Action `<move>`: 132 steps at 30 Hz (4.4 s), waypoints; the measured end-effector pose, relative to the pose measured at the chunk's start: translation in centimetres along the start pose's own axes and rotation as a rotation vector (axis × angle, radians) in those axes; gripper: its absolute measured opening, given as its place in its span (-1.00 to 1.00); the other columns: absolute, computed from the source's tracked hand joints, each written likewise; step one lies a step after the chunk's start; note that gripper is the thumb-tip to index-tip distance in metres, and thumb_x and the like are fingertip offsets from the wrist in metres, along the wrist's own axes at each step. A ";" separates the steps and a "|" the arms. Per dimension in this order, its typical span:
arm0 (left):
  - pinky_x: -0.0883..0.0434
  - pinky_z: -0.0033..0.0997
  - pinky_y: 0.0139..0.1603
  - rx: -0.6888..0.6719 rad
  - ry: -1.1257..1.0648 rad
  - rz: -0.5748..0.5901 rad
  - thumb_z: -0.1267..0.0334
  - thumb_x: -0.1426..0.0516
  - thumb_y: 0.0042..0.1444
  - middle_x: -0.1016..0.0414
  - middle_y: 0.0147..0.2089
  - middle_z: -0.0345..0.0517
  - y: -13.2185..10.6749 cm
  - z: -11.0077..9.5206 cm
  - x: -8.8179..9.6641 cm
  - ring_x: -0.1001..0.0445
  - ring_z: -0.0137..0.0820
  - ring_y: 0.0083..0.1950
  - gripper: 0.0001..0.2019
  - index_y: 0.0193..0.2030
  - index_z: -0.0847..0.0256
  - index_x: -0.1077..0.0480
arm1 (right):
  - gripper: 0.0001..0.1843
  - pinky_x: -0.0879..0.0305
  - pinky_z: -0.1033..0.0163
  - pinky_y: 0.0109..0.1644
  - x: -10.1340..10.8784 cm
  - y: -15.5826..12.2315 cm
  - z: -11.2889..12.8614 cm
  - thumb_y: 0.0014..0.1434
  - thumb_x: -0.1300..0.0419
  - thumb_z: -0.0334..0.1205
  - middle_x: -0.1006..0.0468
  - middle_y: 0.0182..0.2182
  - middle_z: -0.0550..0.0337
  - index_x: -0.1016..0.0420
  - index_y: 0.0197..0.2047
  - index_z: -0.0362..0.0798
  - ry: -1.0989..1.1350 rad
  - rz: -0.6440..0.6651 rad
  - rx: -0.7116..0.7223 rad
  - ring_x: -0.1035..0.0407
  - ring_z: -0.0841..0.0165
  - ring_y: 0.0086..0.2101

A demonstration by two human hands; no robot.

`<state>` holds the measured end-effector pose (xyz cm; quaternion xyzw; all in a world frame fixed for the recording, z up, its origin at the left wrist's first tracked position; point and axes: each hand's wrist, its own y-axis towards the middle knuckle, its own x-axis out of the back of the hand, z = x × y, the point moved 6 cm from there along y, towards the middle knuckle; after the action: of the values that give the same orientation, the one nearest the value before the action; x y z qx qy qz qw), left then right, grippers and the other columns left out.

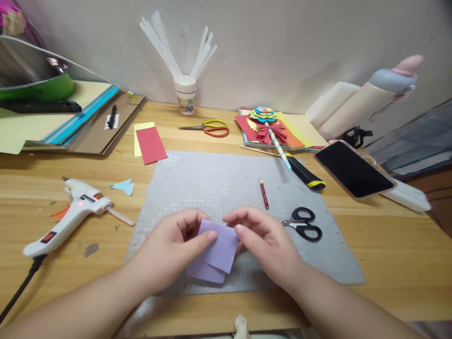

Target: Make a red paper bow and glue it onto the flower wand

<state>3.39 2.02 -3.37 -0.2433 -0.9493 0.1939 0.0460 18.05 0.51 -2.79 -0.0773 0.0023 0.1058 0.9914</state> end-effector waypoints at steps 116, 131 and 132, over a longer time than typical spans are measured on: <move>-0.38 -0.17 -0.13 -0.372 1.489 -0.047 0.46 0.07 0.24 -0.41 -0.13 0.00 1.6 -0.3 -1.0 -0.35 -0.21 -0.14 -0.54 0.26 0.16 -0.23 | -0.85 0.11 0.30 -0.45 3.2 2.8 -0.9 0.08 -0.01 -0.43 -0.42 -0.55 0.32 -0.27 -0.35 0.03 -0.927 -0.190 -0.123 -0.25 0.40 -0.52; -0.36 -0.17 -0.15 -0.388 1.439 -0.073 0.44 0.08 0.23 -0.40 -0.16 0.01 1.5 -0.4 -0.7 -0.37 -0.19 -0.15 -0.54 0.24 0.14 -0.27 | -0.89 -0.03 0.35 -0.52 3.2 0.6 -2.2 0.13 -0.08 -0.19 -0.30 -0.67 0.47 -0.19 -0.27 0.06 -0.504 -0.215 -0.198 -0.25 0.42 -0.65; -0.36 -0.17 -0.15 -0.390 1.427 -0.075 0.44 0.08 0.23 -0.40 -0.16 0.01 1.5 -0.4 -0.6 -0.37 -0.19 -0.15 -0.55 0.24 0.14 -0.28 | -0.91 -0.02 0.36 -0.52 3.1 0.3 -2.2 0.12 -0.08 -0.21 -0.30 -0.66 0.46 -0.20 -0.28 0.06 -0.533 -0.235 -0.197 -0.24 0.42 -0.64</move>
<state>4.69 3.07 -3.62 -0.2814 -0.7133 -0.1854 0.6145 21.03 1.14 -5.12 -0.1423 -0.2770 0.0066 0.9502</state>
